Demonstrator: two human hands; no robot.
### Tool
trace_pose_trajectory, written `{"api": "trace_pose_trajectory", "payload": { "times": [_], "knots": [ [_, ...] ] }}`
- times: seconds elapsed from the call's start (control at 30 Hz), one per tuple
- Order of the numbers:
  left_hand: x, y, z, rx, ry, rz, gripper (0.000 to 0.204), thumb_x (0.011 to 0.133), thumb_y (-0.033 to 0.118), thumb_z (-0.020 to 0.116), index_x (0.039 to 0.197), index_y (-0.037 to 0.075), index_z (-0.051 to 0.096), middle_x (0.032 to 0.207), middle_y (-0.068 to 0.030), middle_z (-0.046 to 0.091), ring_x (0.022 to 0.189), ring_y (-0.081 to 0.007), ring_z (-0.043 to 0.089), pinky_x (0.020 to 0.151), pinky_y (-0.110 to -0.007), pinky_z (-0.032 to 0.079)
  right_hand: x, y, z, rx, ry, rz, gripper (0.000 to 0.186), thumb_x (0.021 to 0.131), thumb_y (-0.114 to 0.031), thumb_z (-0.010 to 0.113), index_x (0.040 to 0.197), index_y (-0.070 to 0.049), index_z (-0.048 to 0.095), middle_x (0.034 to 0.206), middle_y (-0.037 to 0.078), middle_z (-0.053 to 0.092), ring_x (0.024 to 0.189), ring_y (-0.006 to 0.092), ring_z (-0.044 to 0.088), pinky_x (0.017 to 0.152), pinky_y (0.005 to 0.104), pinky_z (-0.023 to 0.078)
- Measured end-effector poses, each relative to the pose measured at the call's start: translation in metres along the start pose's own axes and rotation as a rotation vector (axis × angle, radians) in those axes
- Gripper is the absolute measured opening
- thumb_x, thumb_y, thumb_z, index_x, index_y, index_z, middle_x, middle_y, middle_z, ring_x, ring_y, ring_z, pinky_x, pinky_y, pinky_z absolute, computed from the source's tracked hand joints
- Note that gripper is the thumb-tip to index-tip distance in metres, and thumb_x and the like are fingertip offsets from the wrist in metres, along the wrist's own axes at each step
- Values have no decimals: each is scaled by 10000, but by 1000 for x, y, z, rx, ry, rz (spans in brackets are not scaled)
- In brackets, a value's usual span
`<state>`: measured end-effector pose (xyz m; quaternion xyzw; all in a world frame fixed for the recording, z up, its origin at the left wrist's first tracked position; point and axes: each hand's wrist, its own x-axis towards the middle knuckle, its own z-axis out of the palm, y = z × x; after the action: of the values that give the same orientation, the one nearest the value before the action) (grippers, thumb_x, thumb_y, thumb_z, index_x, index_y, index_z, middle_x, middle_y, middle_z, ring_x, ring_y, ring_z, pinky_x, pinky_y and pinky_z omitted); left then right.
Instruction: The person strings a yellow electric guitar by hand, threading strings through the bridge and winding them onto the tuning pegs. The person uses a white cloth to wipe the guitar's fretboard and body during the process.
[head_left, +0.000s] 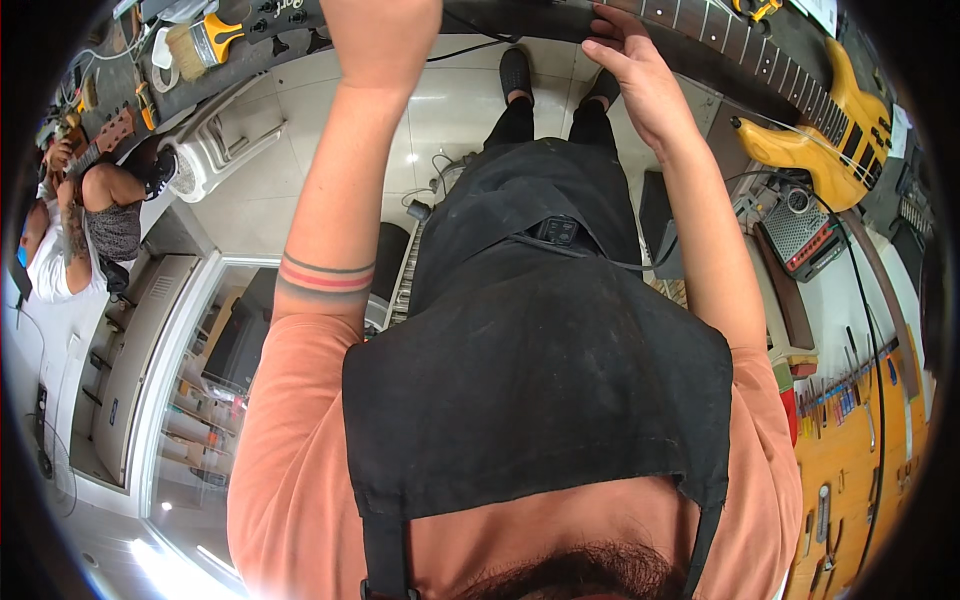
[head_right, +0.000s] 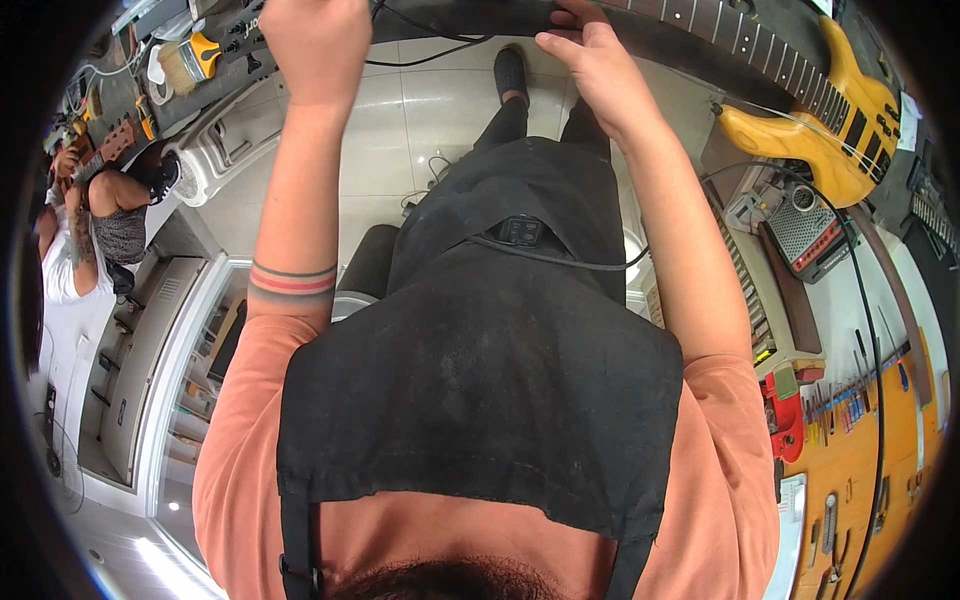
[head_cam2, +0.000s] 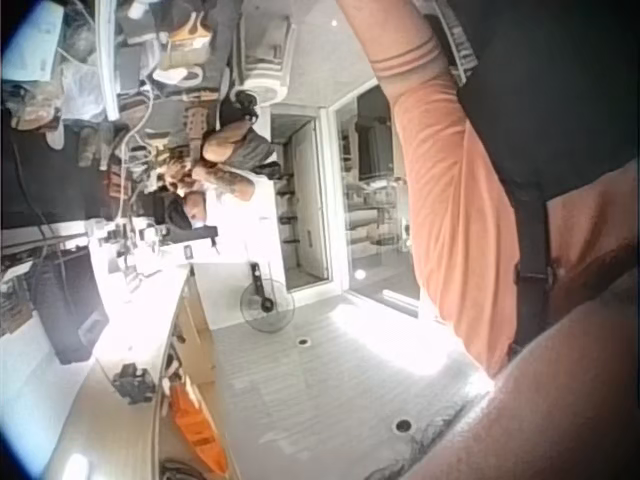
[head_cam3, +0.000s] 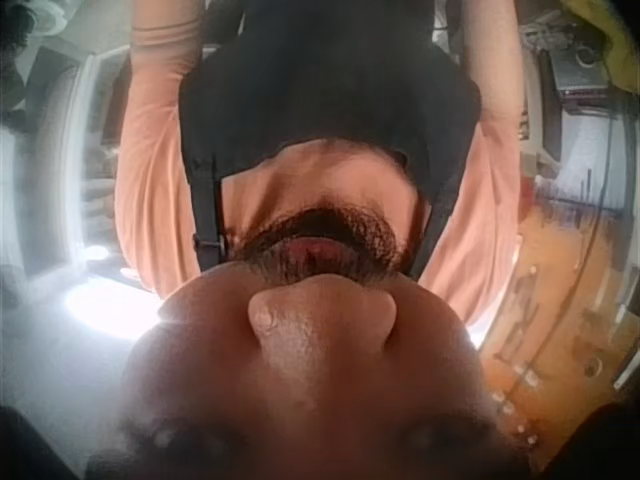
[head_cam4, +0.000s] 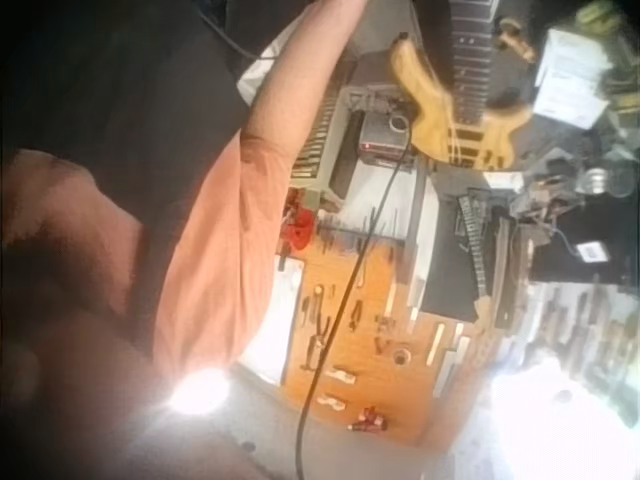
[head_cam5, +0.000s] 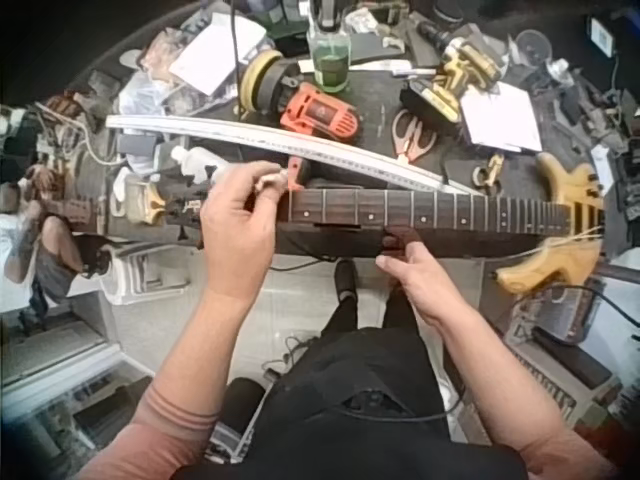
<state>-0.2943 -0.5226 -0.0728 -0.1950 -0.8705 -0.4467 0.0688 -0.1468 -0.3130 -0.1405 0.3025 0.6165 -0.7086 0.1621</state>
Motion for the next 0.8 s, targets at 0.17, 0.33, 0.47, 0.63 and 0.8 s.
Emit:
{"api": "trace_pose_trajectory", "payload": {
  "times": [0.17,0.33,0.47,0.63,0.8],
  "knots": [
    [-28,14,7,115,-141,228,111,883,17,756,987,55,757,992,-102,715,959,-315,685,868,-414,488,6,12,7,-27,39,-23,580,999,-108,675,1532,17,484,1358,136,564,1282,259,532,1130,365,418],
    [-17,17,24,237,-154,274,87,877,66,752,961,89,743,938,-89,636,944,-311,622,863,-448,416,3,2,12,-82,74,13,570,996,-119,681,1516,20,493,1341,138,569,1273,261,532,1128,360,412],
    [-3,19,32,323,-79,314,75,880,96,754,952,88,732,903,-87,595,901,-307,596,831,-450,390,5,3,11,-88,64,11,575,994,-131,685,1513,22,492,1347,147,562,1280,269,528,1133,363,404],
    [-30,21,23,294,-139,296,107,863,96,758,963,81,724,893,-87,579,905,-308,592,828,-447,383,5,-2,12,-130,83,30,584,990,-144,692,1511,26,488,1343,152,552,1283,271,523,1141,363,395],
    [-1,13,35,331,-67,301,121,859,89,754,976,86,724,892,-83,579,916,-308,594,842,-451,376,5,-1,12,-117,73,3,567,989,-132,691,1500,25,503,1340,147,580,1274,266,545,1129,361,411]
  ]
}}
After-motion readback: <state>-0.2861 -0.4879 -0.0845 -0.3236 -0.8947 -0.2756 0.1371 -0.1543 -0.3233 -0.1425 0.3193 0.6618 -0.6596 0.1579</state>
